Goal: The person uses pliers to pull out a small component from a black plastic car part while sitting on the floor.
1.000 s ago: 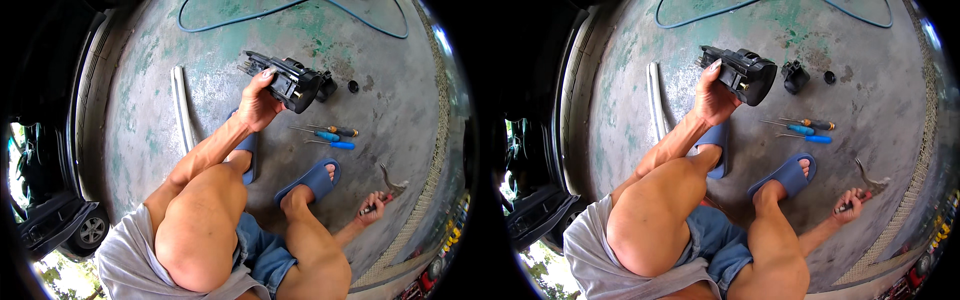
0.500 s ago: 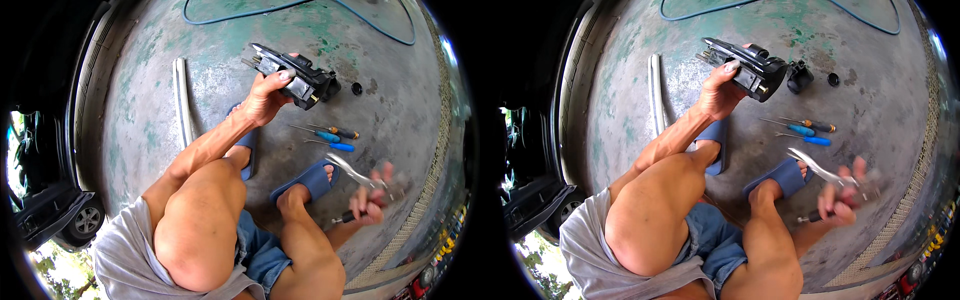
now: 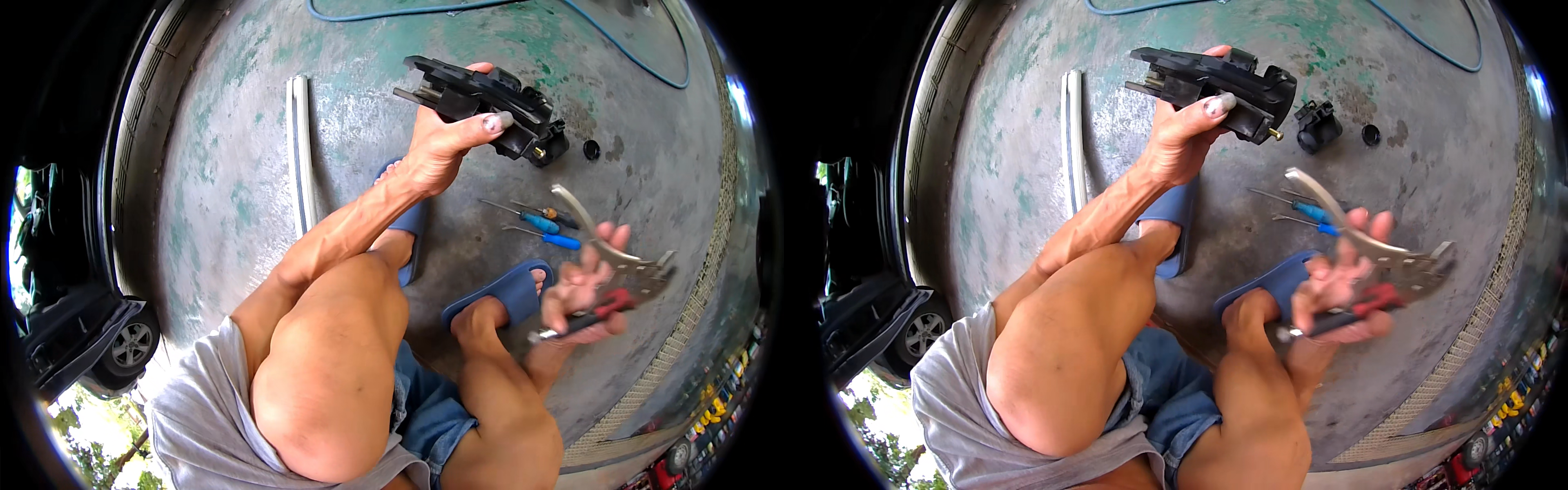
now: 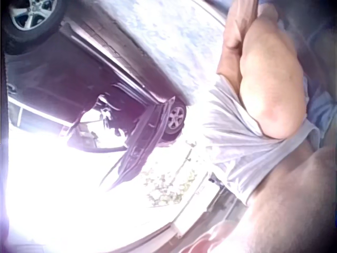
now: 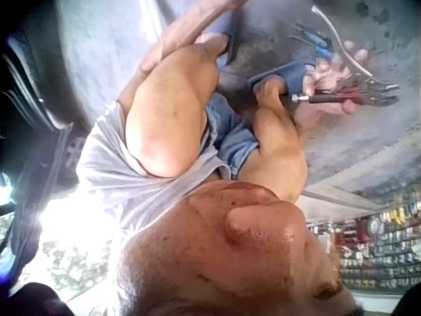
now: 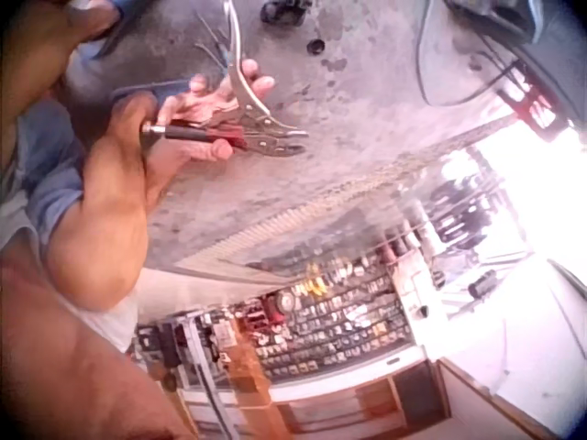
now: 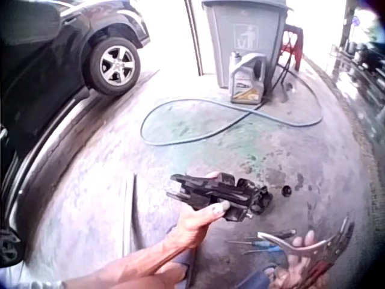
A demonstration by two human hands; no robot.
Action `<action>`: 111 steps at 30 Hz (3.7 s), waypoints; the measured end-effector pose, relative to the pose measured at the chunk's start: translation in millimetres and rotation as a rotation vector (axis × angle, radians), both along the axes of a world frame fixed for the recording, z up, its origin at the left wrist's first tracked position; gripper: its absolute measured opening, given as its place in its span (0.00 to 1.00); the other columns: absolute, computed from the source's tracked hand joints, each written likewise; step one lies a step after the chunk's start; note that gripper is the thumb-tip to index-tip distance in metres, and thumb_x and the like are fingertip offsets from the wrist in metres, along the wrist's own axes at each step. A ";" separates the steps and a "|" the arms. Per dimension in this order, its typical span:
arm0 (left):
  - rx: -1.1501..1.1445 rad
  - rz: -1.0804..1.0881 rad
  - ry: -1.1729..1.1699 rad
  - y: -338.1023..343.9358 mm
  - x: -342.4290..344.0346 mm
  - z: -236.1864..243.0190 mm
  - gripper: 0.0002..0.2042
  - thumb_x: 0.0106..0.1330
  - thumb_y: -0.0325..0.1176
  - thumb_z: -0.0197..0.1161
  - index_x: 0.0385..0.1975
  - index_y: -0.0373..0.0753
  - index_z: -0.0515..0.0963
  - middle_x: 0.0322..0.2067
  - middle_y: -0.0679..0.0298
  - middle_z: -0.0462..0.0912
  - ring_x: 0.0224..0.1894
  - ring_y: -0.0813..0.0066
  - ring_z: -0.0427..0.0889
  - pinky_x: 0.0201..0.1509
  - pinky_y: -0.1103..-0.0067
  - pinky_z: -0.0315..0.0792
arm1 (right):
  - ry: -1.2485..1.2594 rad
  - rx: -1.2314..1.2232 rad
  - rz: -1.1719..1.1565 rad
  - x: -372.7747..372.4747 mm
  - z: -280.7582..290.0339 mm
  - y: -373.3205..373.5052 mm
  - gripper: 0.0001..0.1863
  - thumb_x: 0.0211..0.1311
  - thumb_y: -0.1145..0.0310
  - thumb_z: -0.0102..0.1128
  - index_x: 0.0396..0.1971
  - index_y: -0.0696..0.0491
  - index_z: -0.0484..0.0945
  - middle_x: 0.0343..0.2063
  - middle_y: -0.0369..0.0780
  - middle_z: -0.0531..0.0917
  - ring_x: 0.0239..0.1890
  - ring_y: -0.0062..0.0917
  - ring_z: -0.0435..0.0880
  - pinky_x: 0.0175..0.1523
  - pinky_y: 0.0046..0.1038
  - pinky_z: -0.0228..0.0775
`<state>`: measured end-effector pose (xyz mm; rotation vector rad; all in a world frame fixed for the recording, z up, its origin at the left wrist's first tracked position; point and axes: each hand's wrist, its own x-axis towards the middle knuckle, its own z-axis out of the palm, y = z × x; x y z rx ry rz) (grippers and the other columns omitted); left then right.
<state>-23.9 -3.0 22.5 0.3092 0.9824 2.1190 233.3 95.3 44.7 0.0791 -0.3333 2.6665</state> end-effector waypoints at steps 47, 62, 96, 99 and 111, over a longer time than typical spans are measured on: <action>-0.114 0.054 0.996 -10.1 5.1 -18.9 0.51 0.40 0.43 0.87 0.67 0.34 0.64 0.60 0.53 0.73 0.62 0.63 0.76 0.66 0.70 0.70 | -0.843 0.462 0.211 -34.6 -12.6 -41.9 0.37 0.41 0.72 0.58 0.59 0.63 0.70 0.44 0.44 0.77 0.52 0.34 0.78 0.64 0.40 0.67; -0.092 0.069 1.067 -12.6 8.6 -23.8 0.51 0.40 0.41 0.87 0.66 0.33 0.65 0.59 0.53 0.74 0.60 0.61 0.77 0.65 0.70 0.71 | -0.923 0.465 0.203 -36.4 -4.3 -42.8 0.36 0.40 0.73 0.56 0.57 0.65 0.72 0.37 0.41 0.79 0.43 0.30 0.79 0.58 0.40 0.75; -0.128 0.151 1.203 -14.2 12.6 -27.9 0.54 0.42 0.46 0.82 0.68 0.32 0.57 0.55 0.52 0.73 0.55 0.61 0.76 0.62 0.66 0.69 | -0.963 0.684 0.214 -30.1 -5.0 -36.0 0.36 0.39 0.70 0.58 0.58 0.62 0.74 0.40 0.37 0.81 0.45 0.23 0.77 0.52 0.24 0.65; -0.172 0.167 1.191 -16.0 10.3 -31.0 0.54 0.41 0.47 0.82 0.68 0.32 0.58 0.55 0.51 0.73 0.55 0.60 0.76 0.62 0.66 0.69 | -0.965 0.686 0.227 -30.8 -3.7 -35.5 0.36 0.39 0.71 0.58 0.57 0.63 0.74 0.38 0.37 0.80 0.44 0.24 0.77 0.52 0.25 0.66; -0.135 0.122 1.209 -15.7 8.8 -33.5 0.54 0.41 0.45 0.82 0.68 0.31 0.58 0.57 0.50 0.71 0.57 0.59 0.75 0.62 0.65 0.70 | -0.966 0.662 0.227 -31.8 -6.9 -34.7 0.36 0.39 0.72 0.57 0.56 0.66 0.73 0.36 0.38 0.78 0.42 0.24 0.77 0.51 0.26 0.68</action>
